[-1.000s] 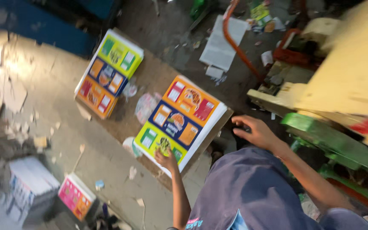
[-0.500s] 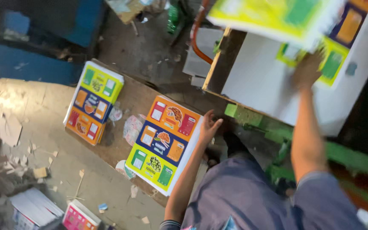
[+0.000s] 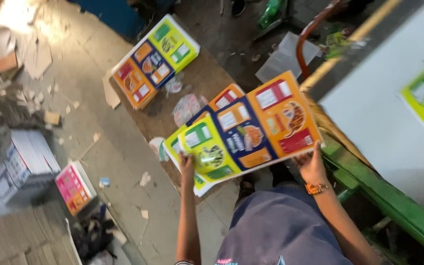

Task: The person repeatedly picks up a stack of colorful printed books from a table and places them onto a green machine. The person handles the books by hand, lifting and setting them down in a repetitive loop.

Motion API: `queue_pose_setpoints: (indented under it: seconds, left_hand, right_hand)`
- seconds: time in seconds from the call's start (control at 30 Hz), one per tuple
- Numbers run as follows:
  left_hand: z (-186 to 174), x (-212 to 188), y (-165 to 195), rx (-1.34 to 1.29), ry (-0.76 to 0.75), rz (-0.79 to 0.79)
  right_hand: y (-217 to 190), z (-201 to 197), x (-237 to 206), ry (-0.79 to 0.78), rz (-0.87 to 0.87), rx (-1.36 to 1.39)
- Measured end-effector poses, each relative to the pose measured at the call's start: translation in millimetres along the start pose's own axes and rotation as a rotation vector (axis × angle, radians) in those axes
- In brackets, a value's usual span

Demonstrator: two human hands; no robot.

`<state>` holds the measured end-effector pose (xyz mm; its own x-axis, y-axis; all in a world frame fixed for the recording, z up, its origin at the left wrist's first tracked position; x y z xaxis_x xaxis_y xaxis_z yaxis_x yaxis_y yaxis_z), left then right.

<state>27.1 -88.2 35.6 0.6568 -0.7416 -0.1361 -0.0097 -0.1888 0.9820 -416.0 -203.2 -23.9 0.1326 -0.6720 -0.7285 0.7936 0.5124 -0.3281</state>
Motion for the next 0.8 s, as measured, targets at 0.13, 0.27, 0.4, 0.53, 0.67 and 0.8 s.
queue_pose_setpoints:
  seconds: [0.13,0.27,0.4,0.53,0.67,0.8]
  left_hand:
    - [-78.3,1.7,-16.6,0.042,0.172,0.076]
    - [-105.8,19.6,-41.5,0.327,0.371,0.075]
    - [-111.3,33.8,-70.1,0.479,0.445,-0.145]
    - [-115.8,39.2,-88.4,0.404,0.382,-0.233]
    - [-114.4,42.1,-82.9,0.49,0.409,-0.021]
    - [-107.5,40.5,-82.7,0.616,0.41,-0.125]
  right_hand:
    - [17.5,40.5,40.8,-0.154,-0.246,-0.285]
    - [42.6,87.3,62.1,-0.201,-0.495,-0.671]
    - [59.8,108.4,64.1,-0.062,-0.97,-1.429]
    - [74.1,102.5,67.7,0.055,-0.919,-1.479]
    - [79.5,106.4,65.1,-0.029,-1.082,-1.561]
    - [74.8,106.3,68.8,-0.05,-1.152,-1.573]
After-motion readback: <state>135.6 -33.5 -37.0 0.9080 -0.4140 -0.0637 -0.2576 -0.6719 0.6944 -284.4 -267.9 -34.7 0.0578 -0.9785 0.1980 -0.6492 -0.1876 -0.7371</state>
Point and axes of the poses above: each hand's wrist, its own x-axis towards the middle knuckle, its own z-axis out of the palm, y = z × x, the point moved 5 cm from there along x, towards the middle knuckle, and after that the axes turned 8 degrees about x, right-handed, at the moved point
